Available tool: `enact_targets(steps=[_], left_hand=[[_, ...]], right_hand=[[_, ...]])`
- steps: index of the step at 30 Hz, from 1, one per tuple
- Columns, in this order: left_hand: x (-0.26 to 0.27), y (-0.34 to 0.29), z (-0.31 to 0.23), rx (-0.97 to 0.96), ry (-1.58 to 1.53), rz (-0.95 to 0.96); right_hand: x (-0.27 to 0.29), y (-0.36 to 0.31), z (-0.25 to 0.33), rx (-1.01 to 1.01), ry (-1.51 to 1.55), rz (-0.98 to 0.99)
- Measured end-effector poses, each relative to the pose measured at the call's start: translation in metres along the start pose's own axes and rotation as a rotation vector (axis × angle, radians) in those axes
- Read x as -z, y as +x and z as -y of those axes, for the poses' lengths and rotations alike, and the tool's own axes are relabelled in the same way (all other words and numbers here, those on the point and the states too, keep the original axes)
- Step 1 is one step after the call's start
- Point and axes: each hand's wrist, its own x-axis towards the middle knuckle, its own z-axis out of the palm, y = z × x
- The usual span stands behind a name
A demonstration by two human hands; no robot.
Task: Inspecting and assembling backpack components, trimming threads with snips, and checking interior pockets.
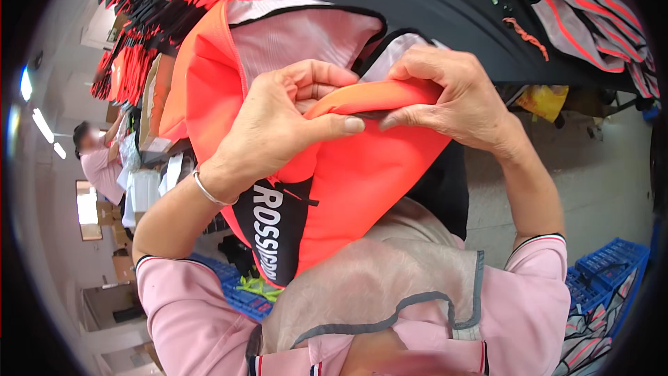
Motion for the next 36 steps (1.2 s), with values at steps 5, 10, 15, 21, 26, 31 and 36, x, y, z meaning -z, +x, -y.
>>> enact_targets(steps=[5, 10, 15, 21, 26, 31, 36], left_hand=[[0.002, -0.031, 0.015, -0.101, -0.152, 0.025], [0.013, -0.045, 0.021, -0.07, -0.284, 0.053], [0.021, -0.068, 0.024, -0.138, -0.105, 0.255], [0.015, -0.081, 0.033, -0.08, -0.141, 0.345], [0.017, -0.078, 0.044, -0.096, -0.444, -0.013], [0.014, -0.086, 0.04, 0.001, -0.458, 0.144], [0.015, -0.096, 0.029, -0.198, -0.487, -0.253]], right_hand=[[-0.003, 0.016, 0.014, 0.138, 0.115, 0.093], [-0.02, 0.034, 0.025, 0.46, -0.076, -0.137], [-0.032, 0.055, 0.035, 0.45, -0.007, 0.03], [-0.056, 0.067, 0.014, 0.328, 0.119, 0.119], [-0.055, 0.07, 0.025, 0.183, 0.091, 0.063], [-0.059, 0.079, 0.043, 0.156, -0.084, 0.104], [-0.073, 0.103, 0.021, 0.267, 0.19, -0.107]])
